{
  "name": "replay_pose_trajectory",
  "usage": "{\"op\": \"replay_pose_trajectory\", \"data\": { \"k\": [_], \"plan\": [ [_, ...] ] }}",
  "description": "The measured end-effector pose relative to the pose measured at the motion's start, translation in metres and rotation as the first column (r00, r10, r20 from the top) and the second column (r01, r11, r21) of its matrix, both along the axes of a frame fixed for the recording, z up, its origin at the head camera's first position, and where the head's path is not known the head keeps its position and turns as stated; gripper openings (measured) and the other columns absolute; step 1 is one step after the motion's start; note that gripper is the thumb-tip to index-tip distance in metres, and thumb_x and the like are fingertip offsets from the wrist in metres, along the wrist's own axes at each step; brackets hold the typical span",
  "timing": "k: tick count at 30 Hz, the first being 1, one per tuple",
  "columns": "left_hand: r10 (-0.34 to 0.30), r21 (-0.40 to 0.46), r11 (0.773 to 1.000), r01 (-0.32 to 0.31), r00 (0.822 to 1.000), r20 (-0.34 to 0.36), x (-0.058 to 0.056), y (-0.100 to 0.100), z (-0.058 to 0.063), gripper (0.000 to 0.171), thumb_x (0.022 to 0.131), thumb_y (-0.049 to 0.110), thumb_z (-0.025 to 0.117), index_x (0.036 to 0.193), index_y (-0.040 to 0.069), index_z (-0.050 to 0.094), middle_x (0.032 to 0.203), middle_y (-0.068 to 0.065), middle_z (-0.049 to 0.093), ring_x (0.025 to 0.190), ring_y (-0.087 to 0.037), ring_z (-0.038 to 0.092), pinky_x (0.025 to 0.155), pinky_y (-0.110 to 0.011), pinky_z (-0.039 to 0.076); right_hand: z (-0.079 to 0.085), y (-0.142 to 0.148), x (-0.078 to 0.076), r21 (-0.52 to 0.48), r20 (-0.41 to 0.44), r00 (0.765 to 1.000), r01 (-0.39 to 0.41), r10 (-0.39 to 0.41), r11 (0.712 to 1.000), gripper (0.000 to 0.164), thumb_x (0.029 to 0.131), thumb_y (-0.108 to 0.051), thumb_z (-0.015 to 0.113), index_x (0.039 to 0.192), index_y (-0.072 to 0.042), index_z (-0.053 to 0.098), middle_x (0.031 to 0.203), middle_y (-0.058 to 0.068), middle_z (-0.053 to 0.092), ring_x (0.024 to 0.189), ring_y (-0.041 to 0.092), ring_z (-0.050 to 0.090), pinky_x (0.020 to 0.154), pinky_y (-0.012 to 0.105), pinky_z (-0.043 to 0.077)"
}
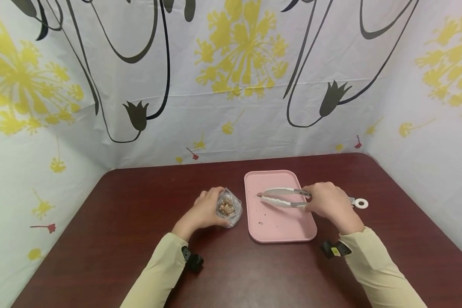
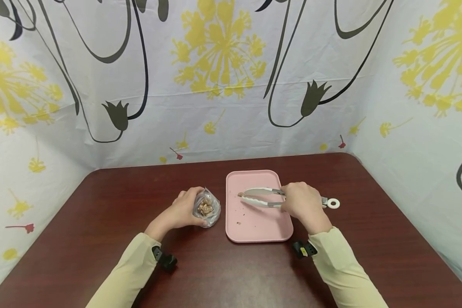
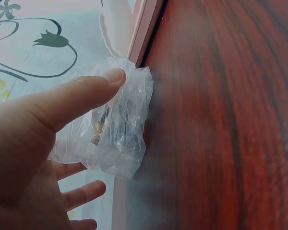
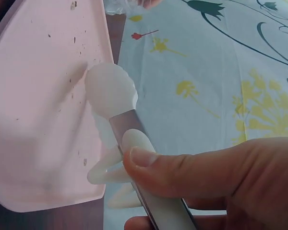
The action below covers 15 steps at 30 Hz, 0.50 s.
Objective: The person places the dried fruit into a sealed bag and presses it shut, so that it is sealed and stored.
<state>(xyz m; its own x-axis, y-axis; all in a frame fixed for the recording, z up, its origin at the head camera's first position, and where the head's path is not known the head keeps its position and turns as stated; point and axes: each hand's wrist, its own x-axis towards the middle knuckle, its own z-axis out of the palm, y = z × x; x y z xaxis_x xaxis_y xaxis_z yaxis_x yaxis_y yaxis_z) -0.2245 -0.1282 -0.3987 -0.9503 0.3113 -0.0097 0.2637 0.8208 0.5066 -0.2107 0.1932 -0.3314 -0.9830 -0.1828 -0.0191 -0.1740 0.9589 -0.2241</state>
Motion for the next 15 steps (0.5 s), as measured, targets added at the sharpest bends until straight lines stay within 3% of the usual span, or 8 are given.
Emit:
{"op": "replay_pose_trajectory", "data": {
  "k": [15],
  "plan": [
    [-0.007,-0.003,1.000,0.007,1.000,0.001,0.0000,-0.0005,0.0019,0.102,0.063,0.035,0.089,0.144,0.009,0.033,0.135,-0.009,0.046,0.118,-0.029,0.040,0.102,-0.049,0.034,-0.0057,0.0018,-0.0030,0.011,-0.029,1.000,0.005,-0.005,1.000,0.038,0.070,-0.019,0.077,0.106,-0.008,0.071,0.075,0.003,0.064,0.066,0.022,0.053,0.056,0.040,0.043]
  ]
}}
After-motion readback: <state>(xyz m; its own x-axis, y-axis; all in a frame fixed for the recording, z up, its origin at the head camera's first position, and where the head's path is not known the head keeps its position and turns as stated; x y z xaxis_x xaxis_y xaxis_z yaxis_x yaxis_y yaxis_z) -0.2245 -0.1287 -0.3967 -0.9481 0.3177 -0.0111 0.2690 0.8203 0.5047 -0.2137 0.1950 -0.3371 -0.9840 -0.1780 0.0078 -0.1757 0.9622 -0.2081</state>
